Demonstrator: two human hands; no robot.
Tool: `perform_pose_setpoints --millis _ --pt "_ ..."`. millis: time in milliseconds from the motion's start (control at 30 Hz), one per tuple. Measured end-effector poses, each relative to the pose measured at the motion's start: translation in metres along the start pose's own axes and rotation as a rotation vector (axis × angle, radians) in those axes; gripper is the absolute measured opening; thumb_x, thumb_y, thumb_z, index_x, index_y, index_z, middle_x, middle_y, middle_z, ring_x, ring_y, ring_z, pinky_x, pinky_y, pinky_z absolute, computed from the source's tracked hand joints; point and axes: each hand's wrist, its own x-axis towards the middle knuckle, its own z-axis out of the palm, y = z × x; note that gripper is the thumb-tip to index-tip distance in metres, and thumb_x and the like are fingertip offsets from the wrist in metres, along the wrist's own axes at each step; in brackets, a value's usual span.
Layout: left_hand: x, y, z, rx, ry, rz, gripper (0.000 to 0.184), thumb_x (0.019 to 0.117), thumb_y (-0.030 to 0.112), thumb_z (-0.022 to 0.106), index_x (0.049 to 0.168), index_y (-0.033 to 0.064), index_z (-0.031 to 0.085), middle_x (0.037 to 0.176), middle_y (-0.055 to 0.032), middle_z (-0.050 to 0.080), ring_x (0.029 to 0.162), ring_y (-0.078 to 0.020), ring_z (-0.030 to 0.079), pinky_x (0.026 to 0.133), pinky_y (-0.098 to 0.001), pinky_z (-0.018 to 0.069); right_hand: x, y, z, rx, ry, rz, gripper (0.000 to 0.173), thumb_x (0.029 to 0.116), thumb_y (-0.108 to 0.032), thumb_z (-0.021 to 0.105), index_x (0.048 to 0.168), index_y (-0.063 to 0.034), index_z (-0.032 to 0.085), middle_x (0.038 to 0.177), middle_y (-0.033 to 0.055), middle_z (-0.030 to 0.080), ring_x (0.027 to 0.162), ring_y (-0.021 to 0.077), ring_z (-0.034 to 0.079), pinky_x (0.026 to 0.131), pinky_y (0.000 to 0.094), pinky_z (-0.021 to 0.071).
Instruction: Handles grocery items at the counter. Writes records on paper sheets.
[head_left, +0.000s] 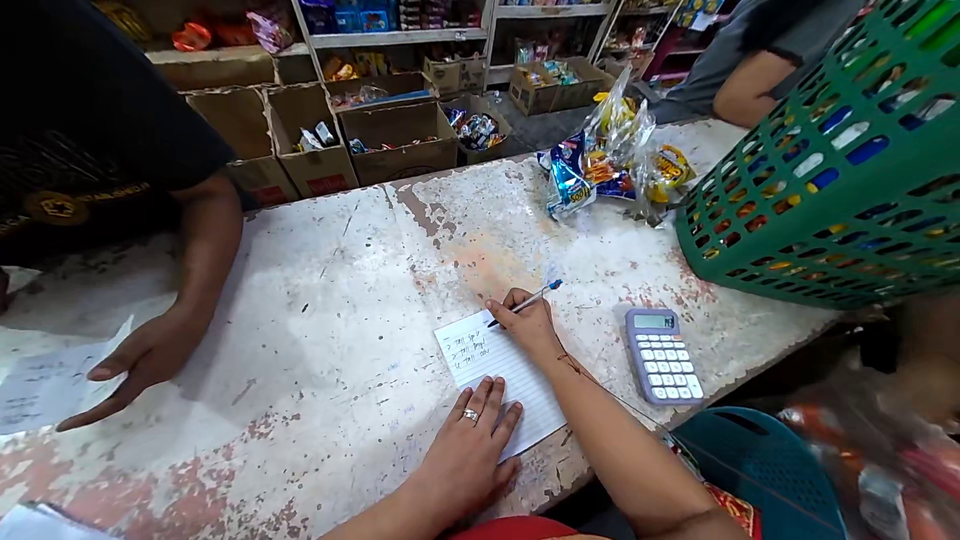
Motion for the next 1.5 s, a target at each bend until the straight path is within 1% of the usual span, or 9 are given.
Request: perform_pose_setpoints --millis 233,333,400,533,700,900,1033,1133,1500 --pt "0.000 -0.002 0.002 0.000 0.058 -0.001 0.060 0.1001 0.051 0.050 0.147 0.0130 0.055 0.158 -0.0214 0.042 0.147 -0.0392 0.041 0.115 -0.0572 0.0382 -0.003 0.002 -0.003 0.160 0.071 -0.043 0.027 0.0960 -0.015 0.072 0.075 -0.0063 0.057 0.060 -0.0022 0.057 0.051 0.0038 0.052 0.053 0.0202 0.0455" --pt "0.004 -0.006 0.001 -0.016 0.044 -0.026 0.060 0.1018 0.049 0.049 0.149 0.0119 0.052 0.160 -0.0218 0.039 0.148 -0.0402 0.038 0.117 -0.0583 0.0343 -0.016 -0.014 -0.004 0.335 0.094 0.000 0.024 0.1076 -0.019 0.053 0.092 -0.0051 0.064 0.074 -0.0013 0.062 0.060 0.0042 0.055 0.058 0.0201 0.0481" --pt "0.007 -0.009 0.001 -0.021 0.049 -0.037 0.059 0.1034 0.048 0.046 0.150 0.0122 0.051 0.161 -0.0218 0.038 0.149 -0.0400 0.036 0.118 -0.0582 0.0327 -0.028 -0.026 0.001 0.374 0.019 0.024 0.031 0.1090 -0.017 0.046 0.092 -0.0028 0.067 0.080 -0.0002 0.067 0.067 0.0059 0.061 0.066 0.0237 0.0538" --pt "0.005 -0.009 0.002 -0.013 0.080 -0.057 0.062 0.1013 0.054 0.047 0.147 0.0138 0.055 0.158 -0.0218 0.043 0.148 -0.0398 0.038 0.117 -0.0590 0.0348 -0.039 -0.026 0.024 0.226 -0.192 0.018 0.018 0.1004 -0.015 0.064 0.089 -0.0020 0.065 0.071 -0.0015 0.063 0.061 0.0042 0.059 0.061 0.0220 0.0526" --pt "0.001 0.002 -0.018 -0.045 -0.137 -0.220 0.081 0.0947 0.070 0.047 0.157 0.0202 0.042 0.165 -0.0238 0.028 0.150 -0.0528 0.025 0.115 -0.0714 0.0260 -0.036 -0.017 0.034 0.024 -0.186 -0.028 0.033 0.0932 -0.025 0.075 0.071 -0.0099 0.056 0.057 -0.0080 0.054 0.051 -0.0023 0.051 0.054 0.0165 0.0439" --pt "0.003 0.006 -0.025 -0.028 -0.210 -0.274 0.082 0.0938 0.073 0.045 0.160 0.0244 0.037 0.167 -0.0214 0.024 0.149 -0.0563 0.023 0.111 -0.0744 0.0281 -0.039 -0.017 0.037 0.028 -0.152 -0.053 0.031 0.0915 -0.018 0.074 0.068 -0.0111 0.056 0.057 -0.0081 0.056 0.052 -0.0026 0.054 0.054 0.0157 0.0461" --pt "0.004 0.007 -0.027 -0.037 -0.234 -0.271 0.083 0.0943 0.072 0.046 0.159 0.0208 0.040 0.167 -0.0232 0.024 0.149 -0.0562 0.022 0.113 -0.0730 0.0277 -0.041 -0.014 0.039 -0.059 -0.134 -0.088 0.032 0.0893 -0.018 0.068 0.063 -0.0136 0.051 0.057 -0.0101 0.046 0.053 -0.0026 0.044 0.053 0.0180 0.0363" --pt "0.005 0.006 -0.028 -0.020 -0.258 -0.273 0.085 0.0940 0.074 0.044 0.159 0.0201 0.038 0.167 -0.0238 0.023 0.149 -0.0571 0.021 0.113 -0.0735 0.0276 -0.040 -0.016 0.039 -0.096 -0.159 -0.092 0.030 0.0890 -0.019 0.068 0.064 -0.0125 0.053 0.058 -0.0092 0.047 0.054 -0.0019 0.044 0.054 0.0189 0.0369" --pt "0.003 0.006 -0.021 0.063 -0.161 -0.298 0.094 0.0880 0.082 0.041 0.158 0.0194 0.041 0.164 -0.0283 0.027 0.148 -0.0513 0.032 0.110 -0.0664 0.0359 -0.035 -0.009 0.030 -0.067 -0.046 -0.080 0.031 0.0887 -0.013 0.069 0.062 -0.0117 0.052 0.054 -0.0086 0.048 0.051 -0.0026 0.045 0.052 0.0178 0.0383"
